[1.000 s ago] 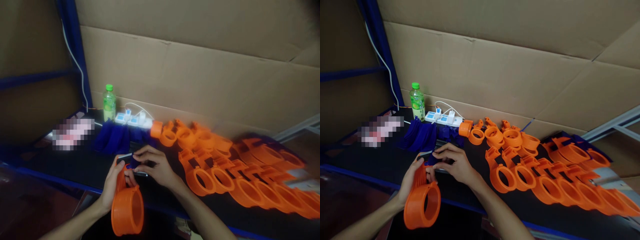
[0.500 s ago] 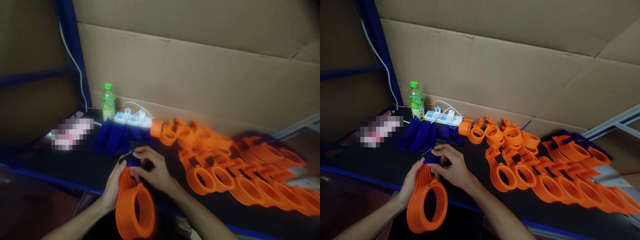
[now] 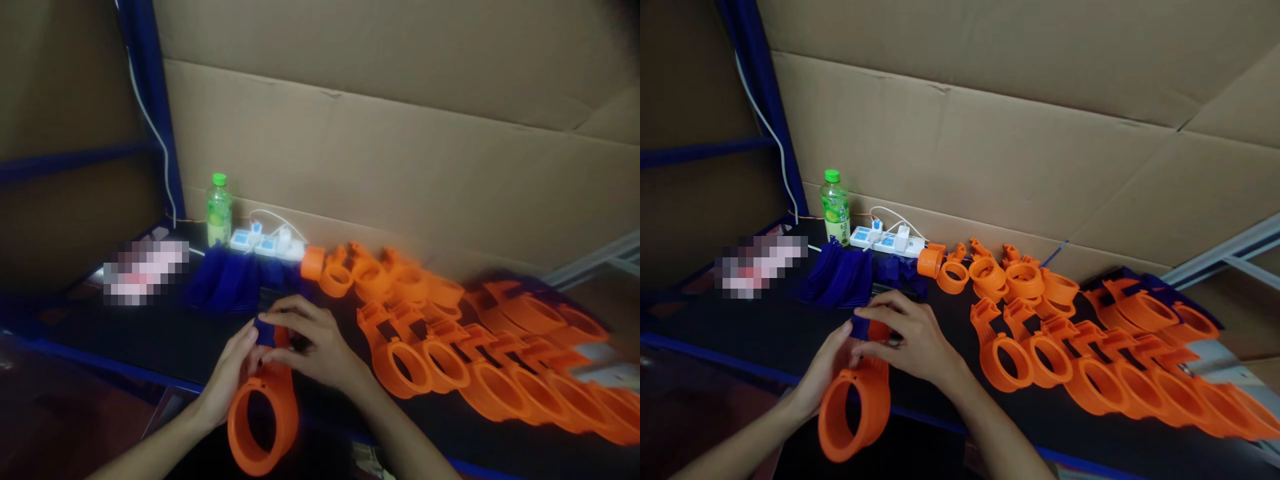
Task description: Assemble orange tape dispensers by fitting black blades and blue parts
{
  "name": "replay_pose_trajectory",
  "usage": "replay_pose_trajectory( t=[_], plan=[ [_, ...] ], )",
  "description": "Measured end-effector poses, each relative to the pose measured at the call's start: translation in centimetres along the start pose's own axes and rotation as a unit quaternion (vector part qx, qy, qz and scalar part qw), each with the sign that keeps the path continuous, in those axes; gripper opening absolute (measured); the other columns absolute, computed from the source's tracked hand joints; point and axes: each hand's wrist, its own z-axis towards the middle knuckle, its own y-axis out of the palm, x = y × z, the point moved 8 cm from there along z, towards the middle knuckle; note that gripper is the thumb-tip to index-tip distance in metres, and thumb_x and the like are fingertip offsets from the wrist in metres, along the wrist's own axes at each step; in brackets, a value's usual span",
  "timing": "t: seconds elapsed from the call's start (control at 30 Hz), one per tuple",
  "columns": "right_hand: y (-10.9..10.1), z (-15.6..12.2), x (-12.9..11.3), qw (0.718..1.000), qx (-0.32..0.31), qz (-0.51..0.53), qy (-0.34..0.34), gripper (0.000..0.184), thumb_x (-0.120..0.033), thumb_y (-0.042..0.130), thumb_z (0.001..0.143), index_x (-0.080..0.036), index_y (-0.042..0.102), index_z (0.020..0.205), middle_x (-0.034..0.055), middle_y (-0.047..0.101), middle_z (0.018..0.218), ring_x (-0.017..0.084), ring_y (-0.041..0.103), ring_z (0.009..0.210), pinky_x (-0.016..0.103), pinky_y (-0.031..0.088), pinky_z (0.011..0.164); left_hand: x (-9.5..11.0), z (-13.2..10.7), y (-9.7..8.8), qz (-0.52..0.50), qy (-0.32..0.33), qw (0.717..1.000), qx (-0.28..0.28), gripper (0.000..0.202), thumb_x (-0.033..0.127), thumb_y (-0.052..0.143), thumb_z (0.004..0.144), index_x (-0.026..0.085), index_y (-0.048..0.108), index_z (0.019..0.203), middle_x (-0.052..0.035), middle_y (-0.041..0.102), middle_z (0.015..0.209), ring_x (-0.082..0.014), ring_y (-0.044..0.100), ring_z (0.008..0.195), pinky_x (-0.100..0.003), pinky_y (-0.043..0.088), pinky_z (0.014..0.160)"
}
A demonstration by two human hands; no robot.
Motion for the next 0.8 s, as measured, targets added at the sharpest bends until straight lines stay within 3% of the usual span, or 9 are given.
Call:
replay_pose_trajectory(
  t=[0.1, 0.3, 0.37, 0.6, 0.7, 0.8],
  plan=[
    [0.0, 0.0, 0.1, 0.999, -0.001, 0.05, 0.007, 0.037, -0.033, 0.064, 0.092, -0.026, 0.063, 0.129, 0.0052, 0.067, 0.111, 0.011, 0.063, 0.08, 0.022, 0.052, 0.068, -0.3, 0.0, 0.1, 0.008, -0.015, 1.0, -0.013, 0.04, 0.042, 0.069, 0.086, 0.016, 0.059, 0.058, 0.0017, 0.059, 0.05, -0.0125, 0.062, 0.049, -0.021, 0.046, 0.053],
    [-1.0, 0.2, 2.2, 0.989, 0.083, 0.065, 0.107, 0.028, -0.028, 0.051, 0.1, -0.024, 0.067, 0.122, 0.0035, 0.068, 0.097, 0.011, 0.064, 0.084, 0.022, 0.053, 0.07, -0.2, 0.1, 0.6, 0.0, -0.041, 0.999, -0.013, 0.039, 0.046, 0.067, 0.086, 0.015, 0.063, 0.063, -0.0036, 0.067, 0.058, -0.025, 0.074, 0.066, -0.032, 0.055, 0.065],
    [-0.6, 0.4, 3.2, 0.985, 0.082, 0.067, 0.139, 0.031, -0.03, 0.051, 0.099, -0.024, 0.064, 0.127, 0.0029, 0.067, 0.095, 0.011, 0.064, 0.079, 0.021, 0.053, 0.067, -0.1, 0.0, 0.6, 0.001, -0.045, 0.999, -0.004, 0.039, 0.048, 0.067, 0.085, 0.014, 0.065, 0.066, -0.0066, 0.07, 0.061, -0.0276, 0.074, 0.067, -0.035, 0.056, 0.065],
    [1.4, 3.3, 6.1, 0.983, 0.043, 0.078, 0.159, 0.052, -0.031, 0.053, 0.096, -0.025, 0.042, 0.146, -0.0019, 0.065, 0.084, 0.007, 0.057, 0.06, 0.018, 0.048, 0.058, 0.0, 0.0, 0.7, -0.003, -0.018, 1.0, 0.0, 0.033, 0.047, 0.07, 0.083, 0.015, 0.069, 0.079, 0.0007, 0.058, 0.042, -0.0298, 0.075, 0.066, -0.038, 0.057, 0.068],
    [1.4, 5.6, 6.7, 0.985, 0.061, 0.051, 0.154, 0.052, -0.029, 0.053, 0.095, -0.025, 0.041, 0.146, -0.0029, 0.065, 0.082, 0.007, 0.055, 0.057, 0.018, 0.046, 0.057, 0.0, 0.2, 0.6, -0.008, -0.018, 1.0, 0.01, 0.037, 0.049, 0.072, 0.08, 0.014, 0.071, 0.087, -0.0043, 0.069, 0.055, -0.03, 0.075, 0.067, -0.038, 0.058, 0.065],
    [2.4, 7.7, 6.9, 0.987, 0.027, 0.003, 0.157, 0.056, -0.03, 0.056, 0.093, -0.026, 0.038, 0.146, -0.0029, 0.066, 0.084, 0.008, 0.056, 0.06, 0.02, 0.047, 0.063, -0.1, 0.4, 0.2, -0.022, -0.026, 0.999, 0.03, 0.041, 0.05, 0.073, 0.08, 0.013, 0.07, 0.097, -0.0121, 0.078, 0.082, -0.0288, 0.076, 0.069, -0.037, 0.058, 0.065]
  ],
)
